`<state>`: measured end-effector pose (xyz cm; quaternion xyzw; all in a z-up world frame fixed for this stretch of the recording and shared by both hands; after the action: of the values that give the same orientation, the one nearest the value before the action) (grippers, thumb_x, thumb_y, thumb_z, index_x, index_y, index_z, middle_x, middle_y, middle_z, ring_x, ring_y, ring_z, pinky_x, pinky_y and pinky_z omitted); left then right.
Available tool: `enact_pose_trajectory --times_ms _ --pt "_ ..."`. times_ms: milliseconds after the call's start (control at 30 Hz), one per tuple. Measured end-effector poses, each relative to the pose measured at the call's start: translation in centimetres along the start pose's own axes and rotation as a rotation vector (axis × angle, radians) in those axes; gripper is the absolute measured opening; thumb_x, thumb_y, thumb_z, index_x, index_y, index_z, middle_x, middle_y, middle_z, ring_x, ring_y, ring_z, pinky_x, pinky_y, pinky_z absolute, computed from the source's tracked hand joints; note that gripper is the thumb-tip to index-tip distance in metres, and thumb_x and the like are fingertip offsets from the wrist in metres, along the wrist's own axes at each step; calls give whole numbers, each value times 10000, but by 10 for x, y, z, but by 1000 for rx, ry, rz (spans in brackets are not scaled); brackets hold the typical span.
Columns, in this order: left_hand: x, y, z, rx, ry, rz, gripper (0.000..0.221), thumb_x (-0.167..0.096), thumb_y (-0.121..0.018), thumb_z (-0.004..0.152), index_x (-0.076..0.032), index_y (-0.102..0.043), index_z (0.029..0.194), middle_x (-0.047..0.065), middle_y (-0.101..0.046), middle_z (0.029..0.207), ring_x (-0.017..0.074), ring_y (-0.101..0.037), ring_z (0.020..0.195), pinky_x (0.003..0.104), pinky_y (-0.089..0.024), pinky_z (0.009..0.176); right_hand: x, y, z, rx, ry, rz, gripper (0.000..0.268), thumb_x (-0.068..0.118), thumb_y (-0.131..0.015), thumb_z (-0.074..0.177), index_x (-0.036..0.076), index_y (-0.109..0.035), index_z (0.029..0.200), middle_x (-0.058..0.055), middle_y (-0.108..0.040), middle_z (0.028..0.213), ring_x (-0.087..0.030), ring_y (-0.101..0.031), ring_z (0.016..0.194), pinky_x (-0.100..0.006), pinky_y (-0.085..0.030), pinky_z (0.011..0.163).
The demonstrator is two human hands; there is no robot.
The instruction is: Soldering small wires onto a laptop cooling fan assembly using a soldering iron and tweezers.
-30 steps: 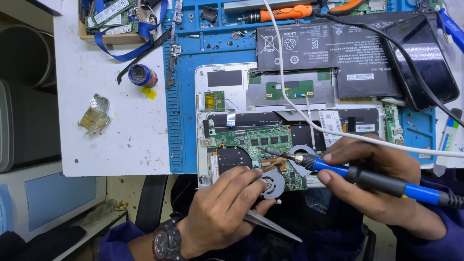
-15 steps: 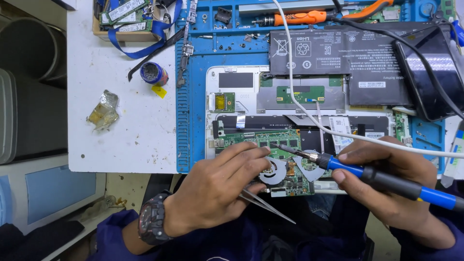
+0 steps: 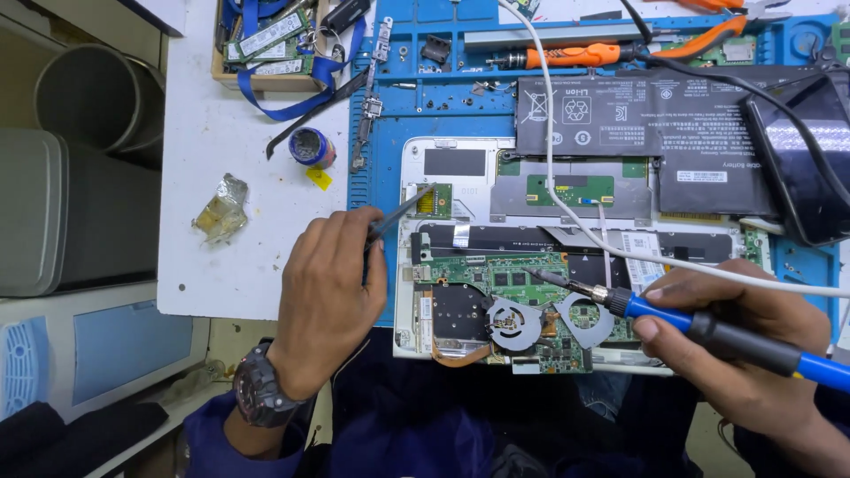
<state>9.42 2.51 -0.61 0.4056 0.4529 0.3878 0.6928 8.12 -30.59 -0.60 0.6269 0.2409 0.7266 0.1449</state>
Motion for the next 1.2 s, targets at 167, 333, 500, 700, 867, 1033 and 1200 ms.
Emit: enact_pose_trajectory --times_ms 167,333,500,700,867,1033,1200 --pt "-46 21 -3 -92 -123 -36 303 -44 -687 912 -20 -660 1213 150 -695 1203 312 -654 1130 422 -538 987 1 9 8 4 4 -30 242 77 -831 775 -13 -731 976 -150 -764 974 -247 -783 898 -342 -621 835" --pt "-102 25 -3 54 -351 -448 60 10 -667 963 59 -696 984 206 -695 1007 357 -669 926 450 -576 887 7 13 8 60 -131 -114 223 76 -821 818 -5 -735 1008 -136 -744 1020 -228 -736 906 -331 -551 835" --pt "-115 -4 -8 206 -463 -179 93 28 -608 992 37 -685 941 182 -669 933 323 -636 842 413 -560 759 -7 12 3 133 -292 -106 243 81 -857 735 33 -780 960 -128 -798 986 -227 -813 937 -325 -637 879" --pt "-125 -7 -13 212 -525 79 39 -32 -689 962 -15 -718 982 173 -709 1048 294 -674 972 356 -578 821 -11 19 -4 126 -205 -201 247 138 -867 740 77 -789 966 -80 -790 1024 -226 -768 1147 -345 -559 1066" --pt "-131 -5 -16 146 -511 164 69 -70 -680 996 -48 -736 962 152 -737 1032 281 -710 943 332 -566 743 -3 11 2 166 -171 -199 259 158 -859 746 59 -779 972 -92 -800 1025 -200 -790 985 -312 -597 885" --pt "-133 -6 -14 125 -533 241 100 -88 -641 1026 -67 -717 966 114 -690 995 260 -681 911 326 -533 737 -20 0 -4 232 -386 -267 281 228 -897 704 121 -872 962 -45 -836 1064 -173 -765 1132 -355 -567 999" --pt "-129 -9 -14 106 -526 229 147 -121 -661 1046 -83 -671 904 100 -676 971 220 -659 851 306 -521 689 21 -21 5 243 75 72 352 127 -785 834 87 -694 1172 -69 -806 954 -203 -851 894 -284 -719 747"
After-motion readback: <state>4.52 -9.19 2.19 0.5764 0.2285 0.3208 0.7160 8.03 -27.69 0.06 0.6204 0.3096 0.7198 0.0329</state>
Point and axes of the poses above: each hand's wrist, its own z-axis towards the middle knuckle, its own y-axis out of the back of the hand, x = y × z, the point moved 8 cm from there along z, towards the middle knuckle
